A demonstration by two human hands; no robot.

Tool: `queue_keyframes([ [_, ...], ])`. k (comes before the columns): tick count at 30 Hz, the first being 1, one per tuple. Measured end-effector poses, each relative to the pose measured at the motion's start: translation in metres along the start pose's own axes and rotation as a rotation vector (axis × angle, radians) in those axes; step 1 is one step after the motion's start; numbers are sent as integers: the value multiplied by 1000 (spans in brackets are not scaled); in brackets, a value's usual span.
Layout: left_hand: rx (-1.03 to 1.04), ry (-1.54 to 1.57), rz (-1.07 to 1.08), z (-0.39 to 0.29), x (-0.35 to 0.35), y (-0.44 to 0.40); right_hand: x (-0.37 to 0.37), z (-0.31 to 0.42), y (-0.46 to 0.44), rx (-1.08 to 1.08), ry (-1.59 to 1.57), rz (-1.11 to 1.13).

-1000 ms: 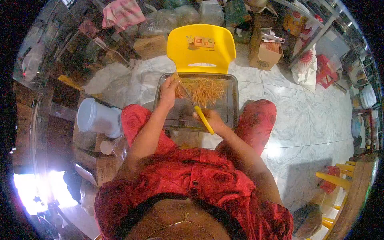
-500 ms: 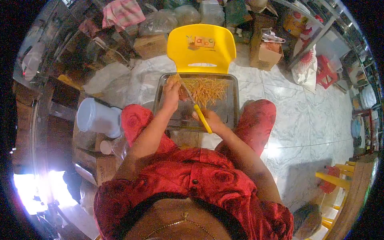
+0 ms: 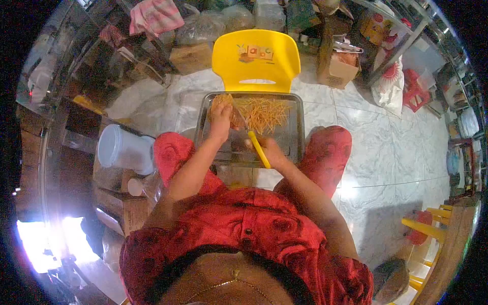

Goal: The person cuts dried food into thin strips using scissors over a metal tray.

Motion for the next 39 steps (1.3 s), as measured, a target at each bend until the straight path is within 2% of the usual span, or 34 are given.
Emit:
queue_keyframes([
  [6, -43, 2, -53, -7, 0, 8, -7, 12, 8, 68, 72, -7],
  [9, -27, 1, -34, -2, -2, 4, -6, 7, 7, 49, 64, -26],
  [12, -60, 40, 26, 2, 3, 8, 2, -10, 3, 119, 26, 49],
  [15, -87, -32, 105, 14, 14, 14, 5, -25, -7, 85, -27, 16],
  [18, -127, 60, 101, 18, 17, 15, -5, -6, 0, -21, 5, -37],
  [20, -148, 82, 97, 19, 16, 15, 0, -8, 8, 194, -161, 35],
  [21, -148, 82, 96, 19, 16, 15, 2, -9, 7, 194, -160, 35],
  [23, -124, 64, 92, 18, 16, 14, -5, -2, 6, 43, -64, -70],
  [27, -133, 92, 67, 14, 17, 16, -2, -11, 2, 95, -50, -57],
  [30, -142, 153, 52, 16, 16, 17, 0, -9, -3, 23, -63, -55],
  [32, -117, 122, 183, 33, 23, 13, -5, -8, -4, 69, -84, -131],
  [36, -174, 95, 201, 38, 26, 13, -13, -5, -2, 54, -2, -106],
  [38, 9, 135, 173, 43, 22, 2, -13, -10, -6, -14, -41, -133],
  [39, 7, 133, 173, 37, 21, 4, -13, -12, -8, -13, -43, -132],
])
Point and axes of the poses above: each hand's wrist, its own y-axis away from the middle knuckle, its own x-axis out of the palm, z = x × y, the point moved 8 cm from there along -y, towards the middle knuckle, and after that the axes turned 6 degrees about y, right-handed, at the moved point
